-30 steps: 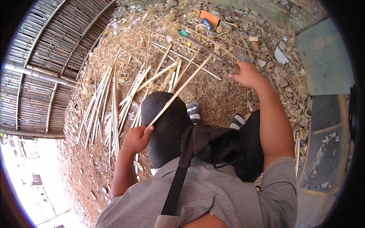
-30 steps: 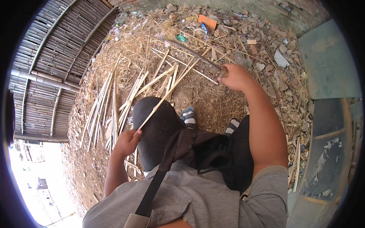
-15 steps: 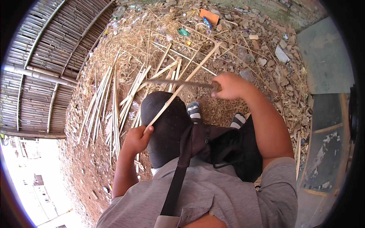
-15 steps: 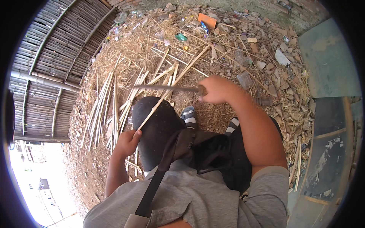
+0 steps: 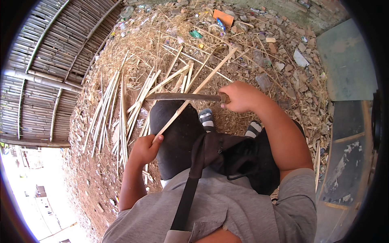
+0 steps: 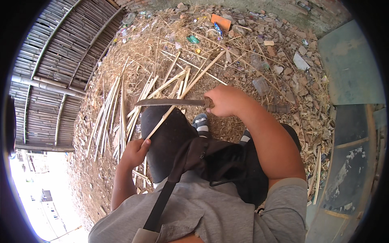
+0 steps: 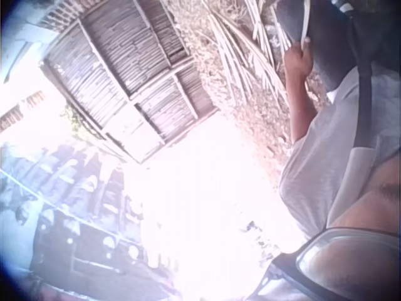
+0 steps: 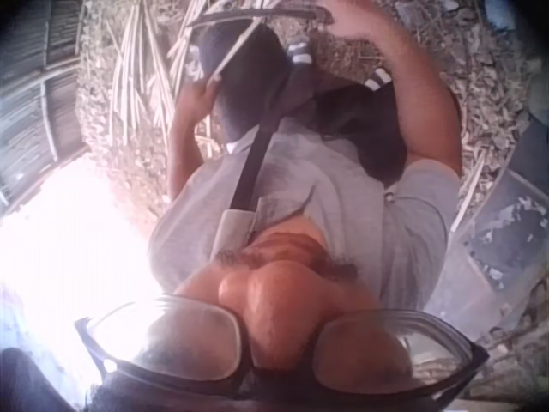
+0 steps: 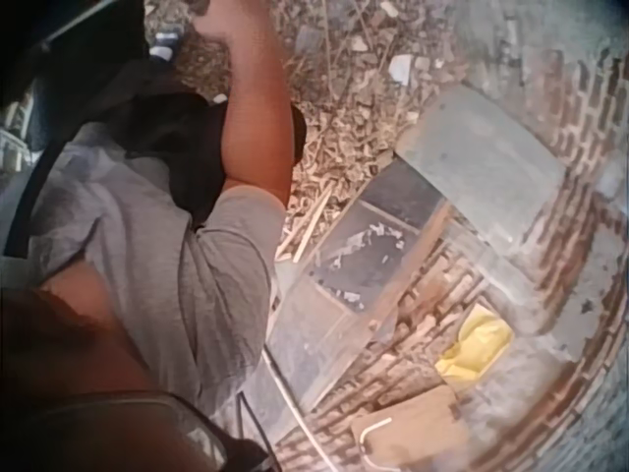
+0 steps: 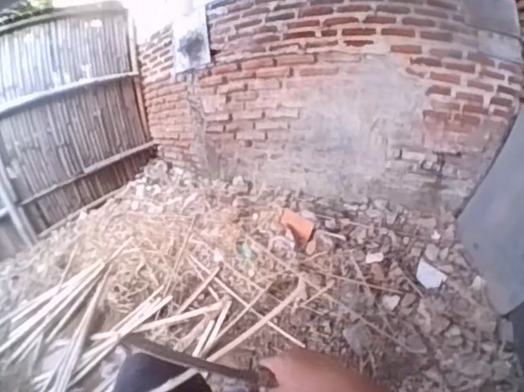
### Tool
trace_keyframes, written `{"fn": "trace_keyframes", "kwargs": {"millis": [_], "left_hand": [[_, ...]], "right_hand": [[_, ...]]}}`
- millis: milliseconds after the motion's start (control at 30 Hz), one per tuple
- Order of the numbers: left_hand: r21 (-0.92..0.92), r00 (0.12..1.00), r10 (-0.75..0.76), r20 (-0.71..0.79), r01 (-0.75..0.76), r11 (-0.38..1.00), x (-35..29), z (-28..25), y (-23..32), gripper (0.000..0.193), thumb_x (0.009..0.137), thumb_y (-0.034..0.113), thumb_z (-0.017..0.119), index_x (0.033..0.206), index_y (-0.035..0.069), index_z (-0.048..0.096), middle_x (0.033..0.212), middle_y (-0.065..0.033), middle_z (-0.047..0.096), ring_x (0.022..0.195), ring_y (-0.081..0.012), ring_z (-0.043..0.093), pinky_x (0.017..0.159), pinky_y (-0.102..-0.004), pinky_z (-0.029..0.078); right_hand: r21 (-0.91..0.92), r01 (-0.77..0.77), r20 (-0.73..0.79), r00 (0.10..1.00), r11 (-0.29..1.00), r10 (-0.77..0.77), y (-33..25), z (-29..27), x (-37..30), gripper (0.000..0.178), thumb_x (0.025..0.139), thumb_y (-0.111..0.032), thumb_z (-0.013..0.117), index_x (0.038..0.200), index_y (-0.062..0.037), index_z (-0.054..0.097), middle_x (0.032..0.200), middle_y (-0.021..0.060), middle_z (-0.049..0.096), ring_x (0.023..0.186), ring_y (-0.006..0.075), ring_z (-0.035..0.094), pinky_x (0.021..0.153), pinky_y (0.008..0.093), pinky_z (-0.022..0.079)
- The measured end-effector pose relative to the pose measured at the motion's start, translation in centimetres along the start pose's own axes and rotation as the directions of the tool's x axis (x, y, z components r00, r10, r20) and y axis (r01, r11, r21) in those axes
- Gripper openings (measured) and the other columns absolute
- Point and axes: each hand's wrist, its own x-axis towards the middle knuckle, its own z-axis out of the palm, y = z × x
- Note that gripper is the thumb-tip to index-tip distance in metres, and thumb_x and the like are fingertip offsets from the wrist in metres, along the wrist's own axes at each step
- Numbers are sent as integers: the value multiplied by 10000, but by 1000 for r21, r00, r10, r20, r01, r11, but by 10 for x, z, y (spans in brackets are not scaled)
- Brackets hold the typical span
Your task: The person holds a strip of bamboo and uses a large knife to repeatedly shave its surface and edges while sitting on the ground.
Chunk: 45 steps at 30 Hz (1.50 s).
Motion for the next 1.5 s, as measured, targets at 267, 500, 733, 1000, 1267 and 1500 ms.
{"fn": "trace_keyframes", "kwargs": {"millis": [267, 500, 733, 1000, 1267, 1500], "left_hand": [[-28, 1000, 28, -9, -28, 999, 2, 2, 0, 592, 994, 506, 507, 756, -24, 625, 682, -259, 605, 696, -459, 610, 652, -498, 466], [-13, 1000, 5, 8, -4, 1000, 0, -1, 3, 590, 990, 511, 515, 771, -24, 634, 691, -259, 612, 700, -462, 612, 650, -495, 468], [-7, 999, 17, -28, -17, 1000, -1, 3, -2, 582, 989, 499, 526, 738, -21, 605, 676, -258, 598, 687, -461, 603, 638, -498, 460], [-13, 999, 28, -39, -29, 999, 0, 4, 0, 582, 992, 499, 518, 738, -18, 604, 682, -259, 598, 699, -464, 601, 641, -503, 457], [-11, 1000, 18, -22, -18, 1000, 0, 4, -2, 568, 994, 483, 524, 742, -19, 610, 676, -256, 599, 694, -459, 606, 645, -496, 463], [-28, 1000, -16, -4, 15, 999, 0, 1, 4, 564, 992, 482, 528, 753, -21, 620, 689, -258, 606, 698, -456, 608, 655, -490, 468]], "right_hand": [[199, -308, -48, 945, 930, 323, 56, -20, -4, 469, 818, -326, 762, 1176, -39, 663, 970, 175, 700, 904, 318, 669, 812, 412, 514], [158, -195, 149, 974, 968, 172, 8, -6, 6, 519, 821, -331, 764, 1235, -41, 645, 1036, 197, 701, 959, 344, 673, 851, 422, 518], [176, -182, 168, 974, 968, 153, 22, -16, 11, 459, 810, -324, 763, 1166, -47, 675, 972, 190, 708, 951, 341, 686, 843, 424, 525], [228, -330, 102, 944, 916, 315, 31, -23, 5, 541, 808, -358, 760, 1214, -20, 643, 1065, 198, 698, 1018, 339, 670, 882, 420, 517], [106, -46, 95, 995, 993, 36, 10, -5, 9, 392, 809, -337, 762, 1086, -70, 687, 965, 171, 701, 953, 342, 679, 832, 444, 528], [227, -303, 16, 951, 926, 307, 39, -17, 5, 506, 806, -349, 776, 1172, -19, 659, 1039, 194, 698, 975, 329, 671, 855, 413, 511]]}}
